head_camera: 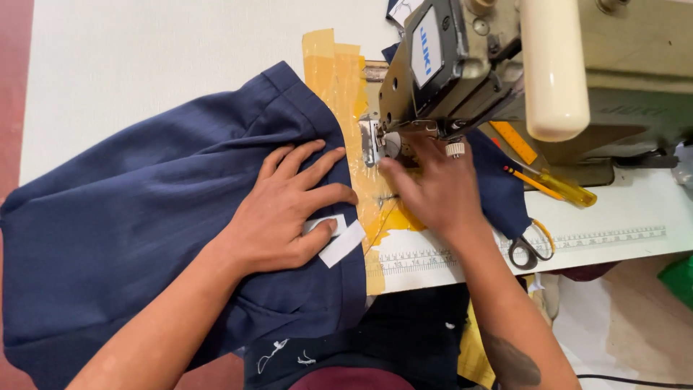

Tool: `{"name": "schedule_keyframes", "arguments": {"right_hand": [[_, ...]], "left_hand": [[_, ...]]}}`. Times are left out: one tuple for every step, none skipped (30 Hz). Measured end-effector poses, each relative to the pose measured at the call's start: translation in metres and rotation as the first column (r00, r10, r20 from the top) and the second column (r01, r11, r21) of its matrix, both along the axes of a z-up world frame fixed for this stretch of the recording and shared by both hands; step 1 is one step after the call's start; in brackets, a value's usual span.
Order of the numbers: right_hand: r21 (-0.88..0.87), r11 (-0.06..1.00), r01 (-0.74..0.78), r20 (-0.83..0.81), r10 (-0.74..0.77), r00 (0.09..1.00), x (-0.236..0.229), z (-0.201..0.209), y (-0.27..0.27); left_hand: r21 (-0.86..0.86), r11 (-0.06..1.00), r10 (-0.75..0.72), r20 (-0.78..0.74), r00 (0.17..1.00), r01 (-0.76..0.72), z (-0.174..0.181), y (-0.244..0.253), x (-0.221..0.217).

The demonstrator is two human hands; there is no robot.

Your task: The person is marking fabric with a pencil and cutting it with scissors at a sewing machine workstation to prepare garment pieces.

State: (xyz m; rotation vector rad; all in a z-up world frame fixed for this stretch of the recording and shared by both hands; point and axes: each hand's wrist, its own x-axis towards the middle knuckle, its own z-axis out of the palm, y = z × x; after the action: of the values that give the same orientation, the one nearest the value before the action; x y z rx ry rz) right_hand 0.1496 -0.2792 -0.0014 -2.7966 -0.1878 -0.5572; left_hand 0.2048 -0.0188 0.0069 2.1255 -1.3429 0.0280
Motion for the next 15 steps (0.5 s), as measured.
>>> {"name": "schedule_keyframes", "arguments": {"right_hand": [[-0.039, 0.996, 0.078, -0.085, -0.081, 0.993, 0.007, -0.007, 0.002], [-0.032, 0.996, 0.086, -0.083, -0.089, 0.993, 0.009, -0.012, 0.001], [0.025, 0.997, 0.074, -0.043, -0.073, 0.996, 0.011, -0.017, -0.002], [0.082, 0.995, 0.060, -0.002, -0.060, 0.998, 0.013, -0.023, -0.003], [0.080, 0.995, 0.061, -0.003, -0.061, 0.998, 0.008, -0.013, 0.000], [0.052, 0.998, -0.027, 0.049, 0.025, 0.998, 0.003, -0.004, 0.004], [0.020, 0.993, -0.119, 0.097, 0.117, 0.988, -0.001, 0.006, 0.008], [0.018, 0.992, -0.123, 0.095, 0.121, 0.988, -0.006, 0.007, 0.007], [-0.039, 0.983, -0.179, 0.086, 0.182, 0.979, -0.009, 0.007, 0.008], [-0.095, 0.967, -0.235, 0.074, 0.243, 0.967, -0.014, 0.008, 0.008], [-0.093, 0.967, -0.239, 0.075, 0.246, 0.966, -0.012, 0.007, 0.004], [-0.097, 0.963, -0.250, 0.064, 0.257, 0.964, -0.011, 0.006, 0.001], [-0.105, 0.961, -0.255, 0.057, 0.261, 0.964, -0.010, 0.005, -0.004], [-0.106, 0.962, -0.252, 0.060, 0.259, 0.964, -0.008, 0.005, -0.005], [-0.091, 0.964, -0.250, 0.034, 0.254, 0.967, -0.007, 0.004, -0.006]], "left_hand": [[-0.004, 0.999, -0.035, -0.026, 0.999, 0.035, 0.001, 0.000, 0.000], [0.002, 0.999, -0.043, -0.023, 0.999, 0.043, 0.004, 0.001, 0.000], [0.007, 0.996, -0.086, -0.020, 0.996, 0.087, 0.006, 0.001, 0.000], [0.011, 0.991, -0.130, -0.017, 0.991, 0.130, 0.008, 0.002, 0.001], [0.009, 0.991, -0.131, -0.017, 0.991, 0.131, 0.007, 0.002, 0.001], [0.018, 0.991, -0.134, -0.005, 0.991, 0.134, 0.006, 0.002, 0.001], [0.025, 0.991, -0.132, 0.006, 0.991, 0.132, 0.005, 0.003, 0.000], [0.023, 0.991, -0.128, 0.004, 0.992, 0.128, 0.004, 0.002, 0.001], [0.024, 0.991, -0.129, -0.011, 0.992, 0.129, 0.004, 0.002, 0.002], [0.024, 0.991, -0.129, -0.027, 0.991, 0.130, 0.003, 0.003, 0.003], [0.027, 0.992, -0.125, -0.027, 0.992, 0.126, 0.003, 0.004, 0.003], [0.022, 0.993, -0.114, -0.061, 0.992, 0.115, 0.003, 0.004, 0.003], [0.015, 0.994, -0.109, -0.091, 0.990, 0.110, 0.003, 0.003, 0.005], [0.015, 0.993, -0.111, -0.087, 0.990, 0.113, 0.002, 0.003, 0.005], [0.020, 0.994, -0.101, -0.086, 0.991, 0.104, 0.001, 0.003, 0.005]]}}
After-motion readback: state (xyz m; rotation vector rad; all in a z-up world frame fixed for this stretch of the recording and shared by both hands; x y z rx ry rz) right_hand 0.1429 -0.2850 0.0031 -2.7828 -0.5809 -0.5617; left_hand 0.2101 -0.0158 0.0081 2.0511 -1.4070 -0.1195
